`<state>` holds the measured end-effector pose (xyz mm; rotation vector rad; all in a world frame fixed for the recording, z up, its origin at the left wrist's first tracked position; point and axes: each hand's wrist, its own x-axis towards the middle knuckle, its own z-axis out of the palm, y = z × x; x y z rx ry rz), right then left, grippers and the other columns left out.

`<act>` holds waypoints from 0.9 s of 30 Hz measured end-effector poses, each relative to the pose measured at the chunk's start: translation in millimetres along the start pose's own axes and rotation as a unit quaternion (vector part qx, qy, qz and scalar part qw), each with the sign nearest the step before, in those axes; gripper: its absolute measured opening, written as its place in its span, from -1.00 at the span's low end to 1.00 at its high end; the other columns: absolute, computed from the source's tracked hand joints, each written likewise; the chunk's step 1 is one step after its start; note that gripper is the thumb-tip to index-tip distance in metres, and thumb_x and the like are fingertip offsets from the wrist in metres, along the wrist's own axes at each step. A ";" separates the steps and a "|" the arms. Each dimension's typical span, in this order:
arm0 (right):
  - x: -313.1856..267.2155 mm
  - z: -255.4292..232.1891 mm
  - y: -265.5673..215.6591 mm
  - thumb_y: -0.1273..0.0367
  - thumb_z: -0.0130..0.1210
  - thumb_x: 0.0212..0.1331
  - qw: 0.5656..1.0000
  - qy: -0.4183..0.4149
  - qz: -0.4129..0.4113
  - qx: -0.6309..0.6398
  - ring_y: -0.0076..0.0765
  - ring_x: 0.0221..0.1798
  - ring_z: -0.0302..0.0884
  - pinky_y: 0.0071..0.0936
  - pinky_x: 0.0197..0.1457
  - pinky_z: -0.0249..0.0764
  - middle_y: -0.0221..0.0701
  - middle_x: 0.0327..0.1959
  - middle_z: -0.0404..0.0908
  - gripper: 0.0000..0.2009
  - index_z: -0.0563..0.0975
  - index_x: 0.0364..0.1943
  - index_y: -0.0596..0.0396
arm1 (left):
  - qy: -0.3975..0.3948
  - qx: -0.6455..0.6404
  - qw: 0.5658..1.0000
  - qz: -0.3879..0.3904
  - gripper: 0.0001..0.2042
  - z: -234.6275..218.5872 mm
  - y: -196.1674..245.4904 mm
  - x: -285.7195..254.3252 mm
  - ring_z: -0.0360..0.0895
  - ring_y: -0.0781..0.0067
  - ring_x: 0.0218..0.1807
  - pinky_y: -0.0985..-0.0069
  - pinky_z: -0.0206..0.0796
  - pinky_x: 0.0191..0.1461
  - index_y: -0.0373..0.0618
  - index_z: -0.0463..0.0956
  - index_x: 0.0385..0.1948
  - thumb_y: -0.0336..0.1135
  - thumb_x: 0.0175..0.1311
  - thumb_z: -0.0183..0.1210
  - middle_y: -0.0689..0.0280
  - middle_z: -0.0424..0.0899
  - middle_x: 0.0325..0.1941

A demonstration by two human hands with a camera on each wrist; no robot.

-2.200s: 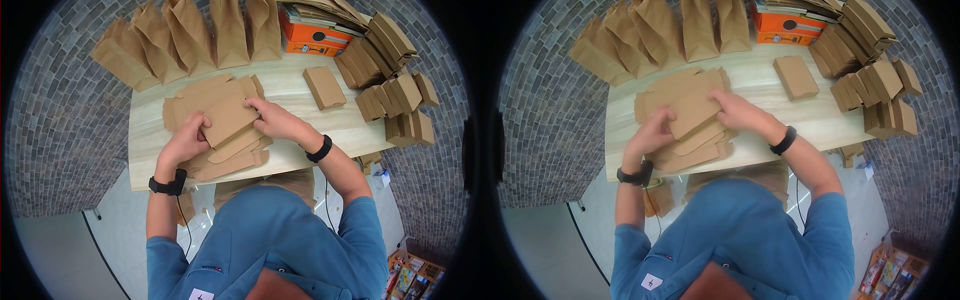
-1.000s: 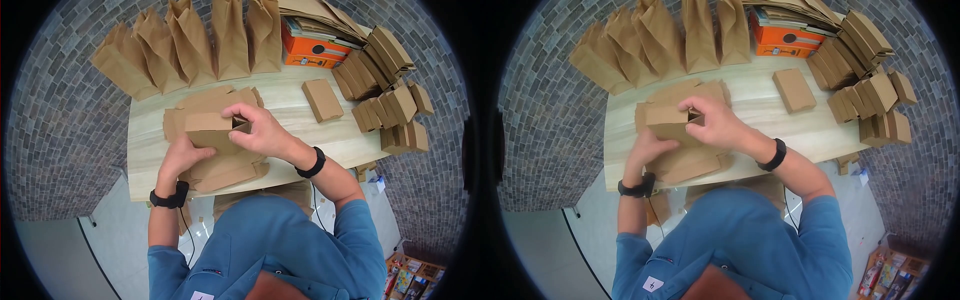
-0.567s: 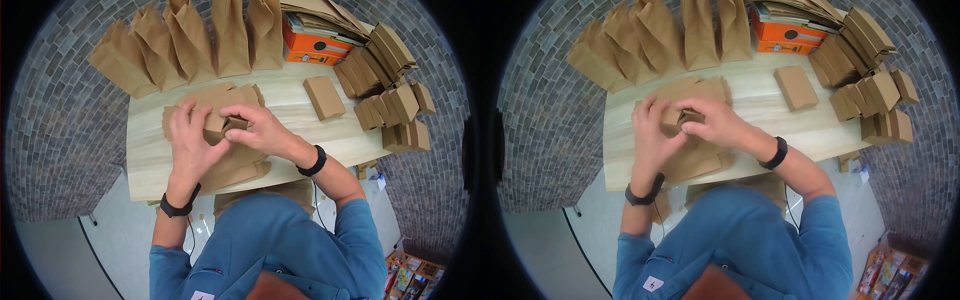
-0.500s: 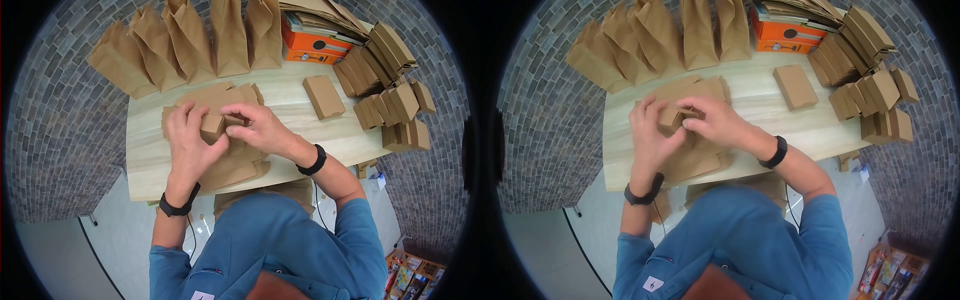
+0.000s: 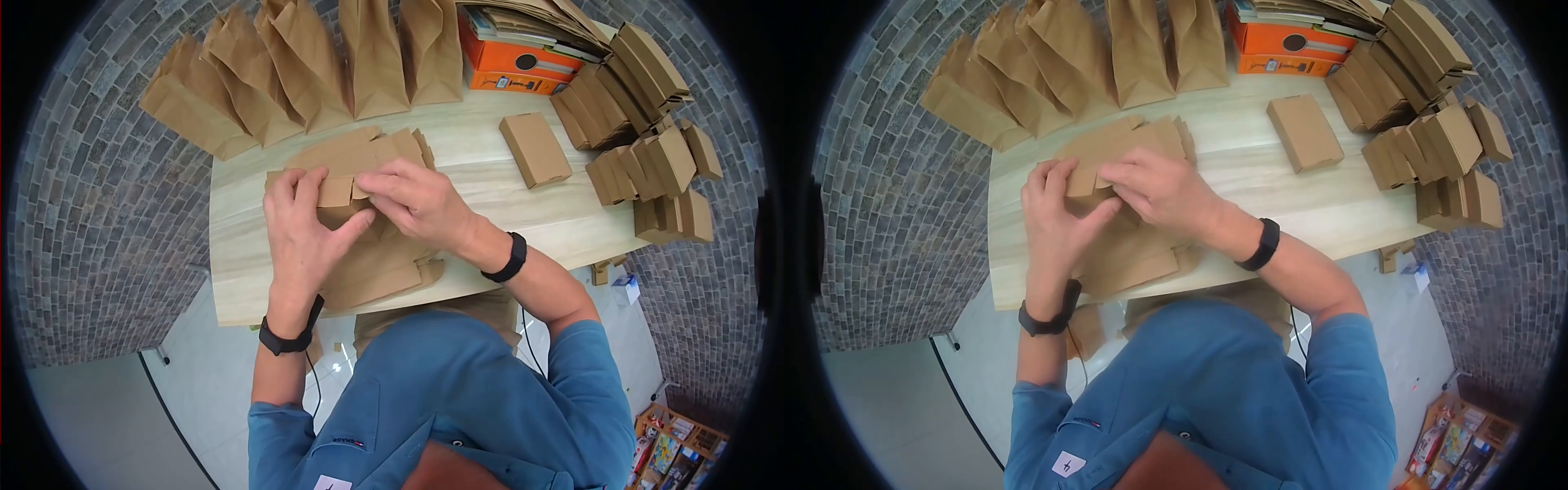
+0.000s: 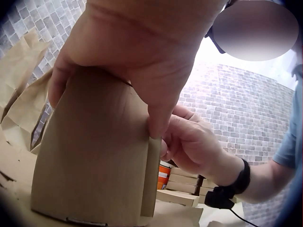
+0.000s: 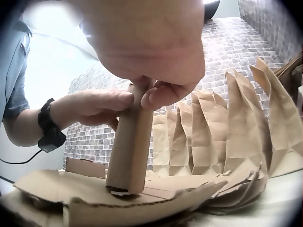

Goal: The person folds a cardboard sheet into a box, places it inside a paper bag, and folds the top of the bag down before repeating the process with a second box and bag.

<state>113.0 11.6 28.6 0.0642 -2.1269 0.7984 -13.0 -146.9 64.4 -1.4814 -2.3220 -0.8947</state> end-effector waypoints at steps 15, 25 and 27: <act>9.1 3.8 4.1 0.52 0.32 0.01 0.991 0.043 -0.066 -0.112 -0.34 -0.50 0.50 -0.43 -0.48 0.44 -0.43 -0.49 0.50 -0.75 0.65 -0.17 0.06 | -0.018 0.005 1.000 0.000 -0.30 0.8 -0.8 7.5 0.40 -0.04 0.07 0.15 0.33 0.13 -0.19 0.50 0.05 -0.08 -0.18 0.54 0.07 0.45 0.08; 18.5 10.2 0.9 0.51 0.32 -0.02 0.997 0.050 -0.044 -0.048 -0.31 -0.55 0.45 -0.39 -0.51 0.40 -0.43 -0.55 0.43 -0.75 0.64 -0.19 0.06 | -0.011 -0.022 1.000 -0.016 -0.35 -2.2 -8.0 12.1 0.42 -0.02 0.02 0.19 0.33 0.11 -0.20 0.50 0.02 -0.14 -0.18 0.49 0.10 0.47 0.03; 17.9 8.7 6.6 0.52 0.33 -0.04 0.994 0.065 -0.062 -0.065 -0.31 -0.54 0.45 -0.39 -0.51 0.39 -0.43 -0.56 0.40 -0.74 0.64 -0.19 0.06 | -0.027 -0.043 0.998 -0.031 -0.35 -5.0 -9.4 14.0 0.42 -0.02 0.02 0.19 0.33 0.11 -0.19 0.50 0.02 -0.13 -0.19 0.49 0.11 0.47 0.02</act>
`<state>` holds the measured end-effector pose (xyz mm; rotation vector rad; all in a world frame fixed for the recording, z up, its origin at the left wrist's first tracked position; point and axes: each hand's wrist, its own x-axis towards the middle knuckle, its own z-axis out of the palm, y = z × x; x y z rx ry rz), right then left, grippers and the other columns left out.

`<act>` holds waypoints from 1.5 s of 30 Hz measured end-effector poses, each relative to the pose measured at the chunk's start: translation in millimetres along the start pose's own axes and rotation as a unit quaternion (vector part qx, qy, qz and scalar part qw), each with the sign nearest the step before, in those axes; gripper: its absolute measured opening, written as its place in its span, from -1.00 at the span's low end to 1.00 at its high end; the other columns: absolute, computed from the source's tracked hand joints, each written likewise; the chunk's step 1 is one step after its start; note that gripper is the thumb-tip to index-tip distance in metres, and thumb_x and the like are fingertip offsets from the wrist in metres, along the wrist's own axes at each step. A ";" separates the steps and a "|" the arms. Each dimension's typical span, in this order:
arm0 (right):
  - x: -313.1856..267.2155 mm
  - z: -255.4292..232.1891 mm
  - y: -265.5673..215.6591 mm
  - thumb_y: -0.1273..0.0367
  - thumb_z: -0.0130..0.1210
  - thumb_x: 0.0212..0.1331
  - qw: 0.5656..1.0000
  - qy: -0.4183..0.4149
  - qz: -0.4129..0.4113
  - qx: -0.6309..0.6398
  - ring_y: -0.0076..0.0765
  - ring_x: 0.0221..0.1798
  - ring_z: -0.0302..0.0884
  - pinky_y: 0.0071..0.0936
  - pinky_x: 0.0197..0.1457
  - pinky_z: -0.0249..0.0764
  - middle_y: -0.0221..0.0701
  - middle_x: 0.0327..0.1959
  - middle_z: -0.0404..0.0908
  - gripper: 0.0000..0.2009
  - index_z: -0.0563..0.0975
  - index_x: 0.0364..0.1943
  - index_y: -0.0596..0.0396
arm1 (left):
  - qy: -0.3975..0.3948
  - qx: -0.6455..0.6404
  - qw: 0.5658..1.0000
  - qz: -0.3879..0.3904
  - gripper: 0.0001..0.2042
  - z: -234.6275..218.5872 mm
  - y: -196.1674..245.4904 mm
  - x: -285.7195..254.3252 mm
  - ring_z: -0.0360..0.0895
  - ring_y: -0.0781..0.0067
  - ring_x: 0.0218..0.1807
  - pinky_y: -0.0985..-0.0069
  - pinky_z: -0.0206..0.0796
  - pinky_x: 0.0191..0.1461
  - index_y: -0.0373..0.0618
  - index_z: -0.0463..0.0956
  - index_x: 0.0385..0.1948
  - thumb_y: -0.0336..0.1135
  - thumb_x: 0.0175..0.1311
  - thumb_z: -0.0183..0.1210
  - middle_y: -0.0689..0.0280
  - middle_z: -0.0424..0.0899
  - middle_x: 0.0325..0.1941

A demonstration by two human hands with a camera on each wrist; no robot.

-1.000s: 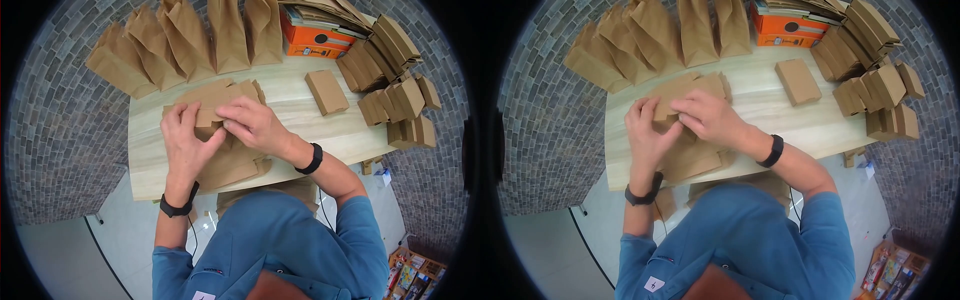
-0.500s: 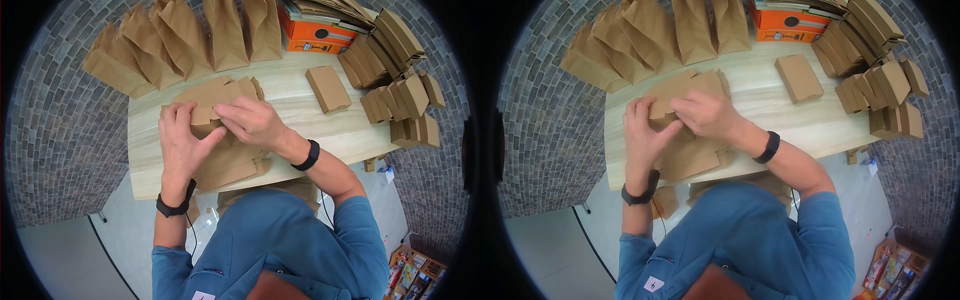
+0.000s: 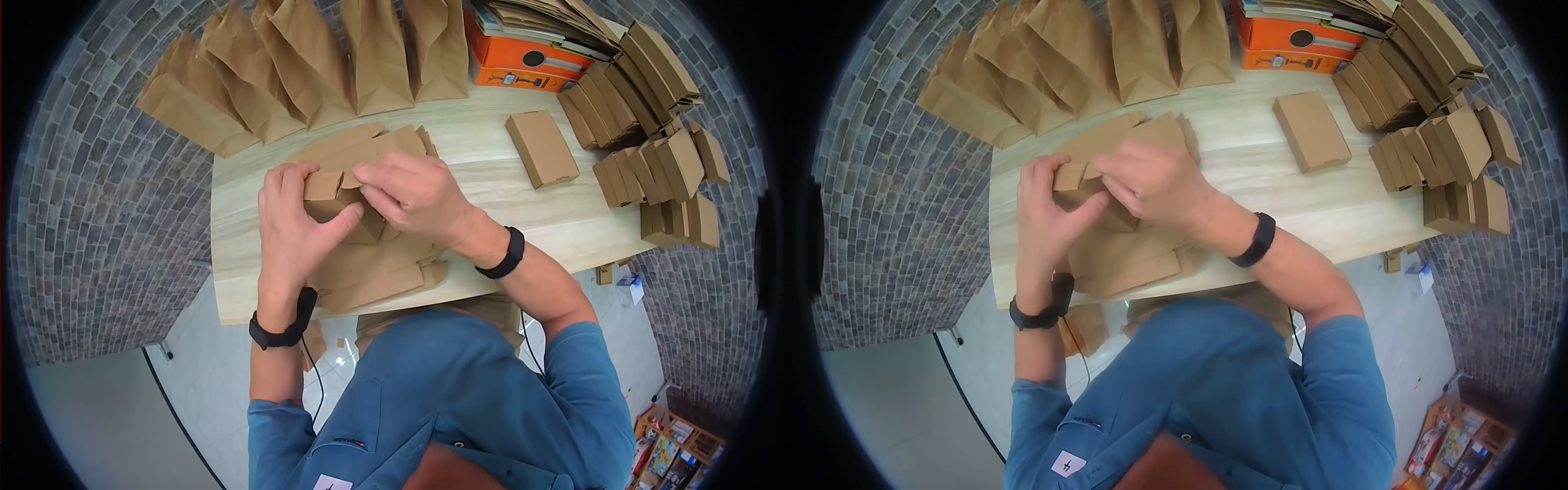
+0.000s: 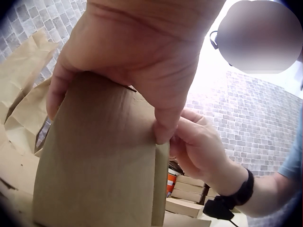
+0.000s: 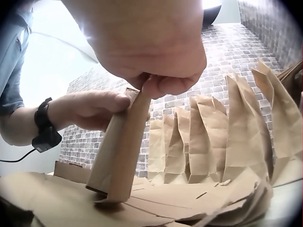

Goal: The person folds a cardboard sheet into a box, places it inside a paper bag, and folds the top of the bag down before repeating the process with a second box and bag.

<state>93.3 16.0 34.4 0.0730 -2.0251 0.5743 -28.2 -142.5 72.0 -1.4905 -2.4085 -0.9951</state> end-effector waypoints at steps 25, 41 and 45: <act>9.2 7.5 -19.8 0.45 0.25 0.19 0.980 -0.043 0.125 0.147 -0.37 -0.47 0.51 -0.48 -0.37 0.45 -0.34 -0.45 0.56 -0.83 0.64 -0.14 0.15 | -0.019 -0.019 1.000 -0.014 -0.28 -8.6 -12.6 0.8 0.40 -0.03 0.09 0.18 0.34 0.15 -0.19 0.50 0.07 -0.09 -0.23 0.53 0.10 0.47 0.08; 16.9 2.7 -13.5 0.35 0.17 0.37 0.836 -0.143 0.392 0.356 -0.72 -0.26 0.51 -0.65 -0.25 0.47 -0.52 -0.25 0.59 -0.69 0.52 0.08 0.23 | -0.071 -0.019 0.997 0.016 -0.31 -13.2 -16.3 4.3 0.45 -0.02 0.11 0.20 0.34 0.19 -0.28 0.48 0.11 -0.15 -0.12 0.47 0.06 0.54 0.03; 8.0 -13.6 -9.3 0.31 0.17 0.37 0.862 -0.166 0.363 0.313 -0.66 -0.24 0.52 -0.61 -0.18 0.50 -0.49 -0.11 0.57 -0.59 0.48 0.23 0.19 | -0.079 -0.161 0.978 -0.110 -0.37 -18.3 -28.8 17.1 0.53 0.16 0.08 0.28 0.38 0.13 -0.31 0.48 0.09 -0.14 -0.02 0.44 0.09 0.60 0.01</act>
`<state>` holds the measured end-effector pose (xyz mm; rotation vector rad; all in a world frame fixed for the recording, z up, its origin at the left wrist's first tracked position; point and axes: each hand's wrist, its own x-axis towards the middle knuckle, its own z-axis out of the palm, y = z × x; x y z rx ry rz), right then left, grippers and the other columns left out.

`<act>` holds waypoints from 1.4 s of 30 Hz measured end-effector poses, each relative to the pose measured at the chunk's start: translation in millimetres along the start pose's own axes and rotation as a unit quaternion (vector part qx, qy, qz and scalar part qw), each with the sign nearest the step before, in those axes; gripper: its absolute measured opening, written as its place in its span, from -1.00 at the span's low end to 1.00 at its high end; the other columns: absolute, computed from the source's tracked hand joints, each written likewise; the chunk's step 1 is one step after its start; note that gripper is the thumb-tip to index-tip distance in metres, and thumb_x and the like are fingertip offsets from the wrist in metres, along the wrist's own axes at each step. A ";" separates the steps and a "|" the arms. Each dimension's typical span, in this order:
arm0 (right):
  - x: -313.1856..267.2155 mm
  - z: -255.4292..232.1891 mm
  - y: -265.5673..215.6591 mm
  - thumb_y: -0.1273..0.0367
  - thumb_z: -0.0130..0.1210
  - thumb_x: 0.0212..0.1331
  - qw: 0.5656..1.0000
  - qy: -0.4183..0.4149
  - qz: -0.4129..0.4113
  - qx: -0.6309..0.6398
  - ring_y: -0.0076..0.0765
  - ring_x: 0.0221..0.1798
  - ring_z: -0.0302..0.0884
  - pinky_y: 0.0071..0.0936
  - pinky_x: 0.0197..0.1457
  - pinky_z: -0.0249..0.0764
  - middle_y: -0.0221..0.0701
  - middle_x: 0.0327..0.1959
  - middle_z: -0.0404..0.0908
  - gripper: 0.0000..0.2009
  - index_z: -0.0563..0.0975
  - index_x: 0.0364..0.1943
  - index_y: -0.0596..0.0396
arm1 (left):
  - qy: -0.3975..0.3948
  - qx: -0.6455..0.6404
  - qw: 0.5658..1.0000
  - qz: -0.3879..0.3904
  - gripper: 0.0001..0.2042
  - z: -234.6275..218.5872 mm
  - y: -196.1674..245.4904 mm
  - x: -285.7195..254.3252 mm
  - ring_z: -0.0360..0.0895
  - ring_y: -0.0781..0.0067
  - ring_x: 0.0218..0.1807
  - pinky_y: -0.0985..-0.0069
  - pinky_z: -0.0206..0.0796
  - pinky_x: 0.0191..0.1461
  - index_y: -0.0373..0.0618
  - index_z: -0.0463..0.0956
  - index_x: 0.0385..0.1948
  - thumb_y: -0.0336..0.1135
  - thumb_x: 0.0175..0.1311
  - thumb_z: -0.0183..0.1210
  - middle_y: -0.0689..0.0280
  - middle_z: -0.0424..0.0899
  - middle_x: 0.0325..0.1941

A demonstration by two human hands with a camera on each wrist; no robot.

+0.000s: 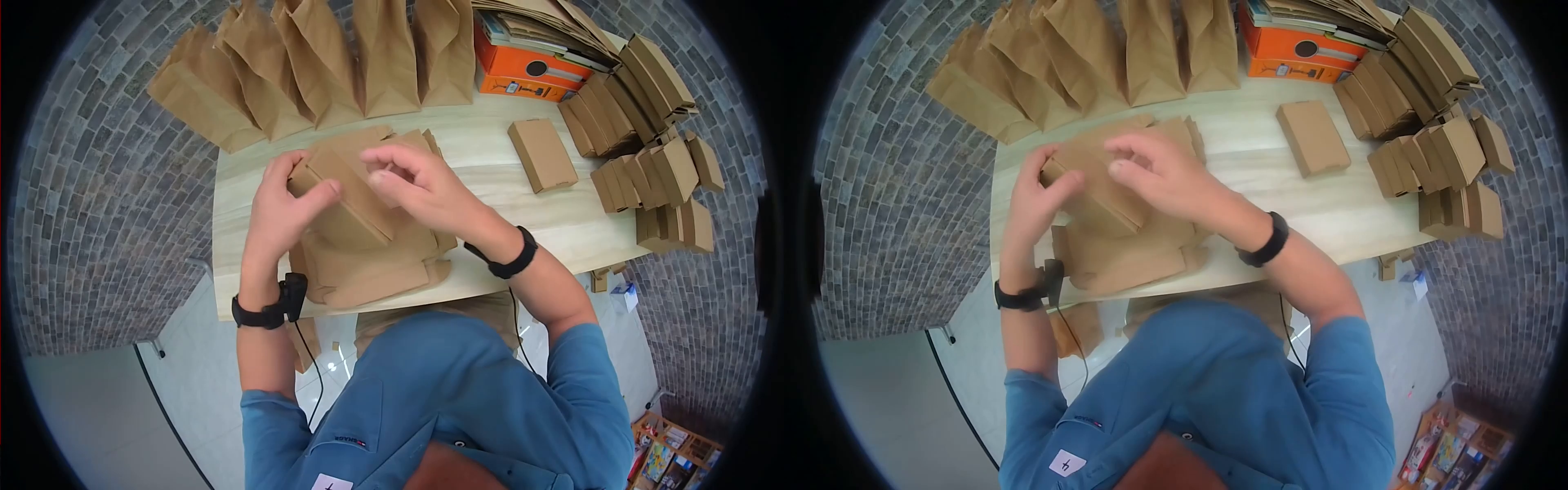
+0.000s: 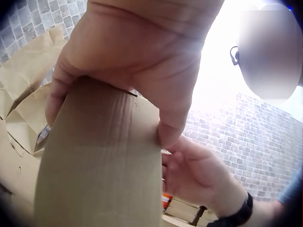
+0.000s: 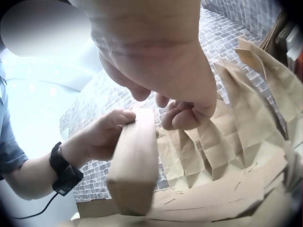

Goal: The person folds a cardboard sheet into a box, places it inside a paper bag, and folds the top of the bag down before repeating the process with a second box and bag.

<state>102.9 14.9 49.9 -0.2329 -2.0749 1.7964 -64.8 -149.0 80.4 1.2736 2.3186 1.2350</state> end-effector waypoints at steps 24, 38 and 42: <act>-60.5 -4.3 -1.7 0.25 0.25 0.33 0.991 -0.049 0.105 0.069 -0.61 -0.25 0.50 -0.57 -0.17 0.50 -0.35 0.18 0.43 -0.61 0.46 0.14 0.08 | -0.343 -0.091 0.933 -0.063 -0.33 14.0 -1.2 -9.3 0.59 0.09 0.13 0.36 0.35 0.26 -0.30 0.50 0.19 0.24 0.44 -0.01 0.00 0.66 0.06; -51.1 1.8 25.2 0.30 -0.02 0.50 0.950 -0.052 0.076 0.299 -0.44 -0.16 0.69 -0.52 -0.12 0.61 -0.17 0.27 0.40 -0.83 0.42 -0.14 0.14 | -0.292 0.051 0.955 -0.031 -0.37 5.5 54.0 -23.3 0.57 -0.03 0.11 0.30 0.40 0.21 -0.26 0.47 0.19 -0.40 -0.09 0.22 -0.02 0.63 0.06; -50.7 0.9 24.1 0.30 -0.04 0.51 0.950 -0.066 0.095 0.288 -0.45 -0.14 0.69 -0.50 -0.08 0.61 -0.19 0.32 0.36 -0.83 0.41 -0.14 0.13 | -0.302 0.054 0.952 0.012 -0.35 5.9 48.6 -22.0 0.55 -0.03 0.15 0.29 0.38 0.24 -0.26 0.46 0.20 -0.43 -0.13 0.21 0.00 0.61 0.09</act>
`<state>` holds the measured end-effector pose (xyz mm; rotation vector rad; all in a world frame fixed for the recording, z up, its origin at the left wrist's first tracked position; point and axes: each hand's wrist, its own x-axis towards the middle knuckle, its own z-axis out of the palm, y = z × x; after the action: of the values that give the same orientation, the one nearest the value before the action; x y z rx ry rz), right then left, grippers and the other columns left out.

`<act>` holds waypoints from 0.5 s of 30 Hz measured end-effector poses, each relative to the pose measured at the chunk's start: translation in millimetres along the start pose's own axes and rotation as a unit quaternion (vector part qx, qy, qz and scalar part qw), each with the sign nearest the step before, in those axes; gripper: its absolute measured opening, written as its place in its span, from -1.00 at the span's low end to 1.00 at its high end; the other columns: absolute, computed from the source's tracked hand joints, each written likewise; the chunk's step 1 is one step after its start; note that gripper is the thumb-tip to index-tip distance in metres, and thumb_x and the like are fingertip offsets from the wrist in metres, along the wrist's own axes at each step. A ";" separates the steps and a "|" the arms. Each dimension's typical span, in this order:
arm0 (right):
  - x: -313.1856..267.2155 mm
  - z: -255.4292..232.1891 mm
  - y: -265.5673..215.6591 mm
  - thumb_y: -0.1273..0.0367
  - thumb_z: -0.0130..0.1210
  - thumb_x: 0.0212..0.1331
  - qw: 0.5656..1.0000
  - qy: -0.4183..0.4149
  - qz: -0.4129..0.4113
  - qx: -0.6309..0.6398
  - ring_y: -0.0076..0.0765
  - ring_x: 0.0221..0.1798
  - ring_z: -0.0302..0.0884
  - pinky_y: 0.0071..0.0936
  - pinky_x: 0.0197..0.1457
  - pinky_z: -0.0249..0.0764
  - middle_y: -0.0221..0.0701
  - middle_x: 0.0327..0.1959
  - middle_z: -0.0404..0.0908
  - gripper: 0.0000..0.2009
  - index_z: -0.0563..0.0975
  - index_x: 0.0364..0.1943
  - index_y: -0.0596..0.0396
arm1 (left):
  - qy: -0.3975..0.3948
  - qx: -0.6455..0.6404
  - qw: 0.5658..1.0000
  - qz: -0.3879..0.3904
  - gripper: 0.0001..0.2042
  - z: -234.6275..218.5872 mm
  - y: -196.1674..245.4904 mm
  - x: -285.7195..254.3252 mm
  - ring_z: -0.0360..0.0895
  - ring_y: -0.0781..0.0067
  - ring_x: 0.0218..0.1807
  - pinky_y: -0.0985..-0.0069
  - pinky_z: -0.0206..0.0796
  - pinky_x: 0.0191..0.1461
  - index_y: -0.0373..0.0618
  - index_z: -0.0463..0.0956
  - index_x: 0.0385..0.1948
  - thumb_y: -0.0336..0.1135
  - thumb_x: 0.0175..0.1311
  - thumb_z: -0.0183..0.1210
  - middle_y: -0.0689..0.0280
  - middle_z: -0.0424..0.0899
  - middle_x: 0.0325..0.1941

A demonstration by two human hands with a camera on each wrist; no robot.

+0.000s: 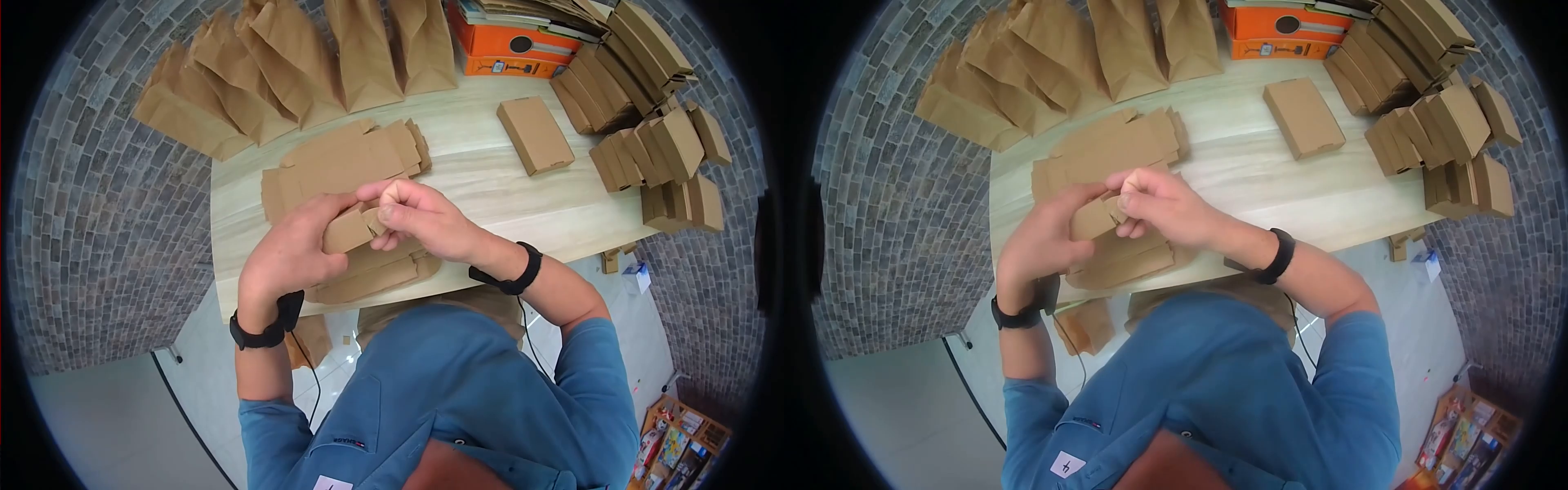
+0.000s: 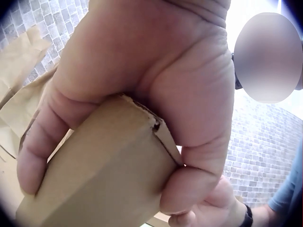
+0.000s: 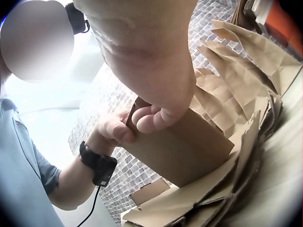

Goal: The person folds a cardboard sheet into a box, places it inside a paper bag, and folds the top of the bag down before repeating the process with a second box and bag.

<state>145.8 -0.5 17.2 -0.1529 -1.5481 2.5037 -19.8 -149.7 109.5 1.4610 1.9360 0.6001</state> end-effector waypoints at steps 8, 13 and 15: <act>1.6 2.7 -4.8 0.36 -0.03 0.48 1.000 0.002 0.015 -0.016 -0.50 -0.17 0.67 -0.50 -0.07 0.59 -0.18 0.33 0.35 -0.88 0.40 -0.23 0.09 | -0.012 0.020 1.000 0.007 -0.33 -1.2 -1.7 0.9 0.53 -0.03 0.18 0.28 0.37 0.26 -0.27 0.45 0.20 -0.42 -0.15 0.21 -0.01 0.59 0.10; 4.4 1.8 -8.7 0.40 -0.03 0.44 0.999 -0.005 0.022 -0.030 -0.48 -0.20 0.68 -0.51 -0.09 0.60 -0.16 0.34 0.34 -0.89 0.39 -0.28 0.09 | -0.005 0.021 1.000 0.000 -0.37 -0.9 -1.8 0.6 0.55 -0.03 0.16 0.29 0.38 0.24 -0.32 0.45 0.15 -0.43 -0.16 0.21 -0.01 0.60 0.07; 3.1 5.7 -7.1 0.41 -0.04 0.43 1.000 0.003 0.016 -0.011 -0.46 -0.20 0.68 -0.50 -0.08 0.60 -0.15 0.34 0.34 -0.88 0.38 -0.29 0.10 | -0.010 0.010 1.000 -0.008 -0.37 -4.2 -0.4 0.7 0.55 -0.03 0.15 0.29 0.39 0.24 -0.32 0.45 0.15 -0.44 -0.16 0.21 -0.01 0.61 0.07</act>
<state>142.5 -1.7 26.1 -0.1897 -1.5843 2.5089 -23.2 -149.1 112.0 1.4571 1.9413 0.5598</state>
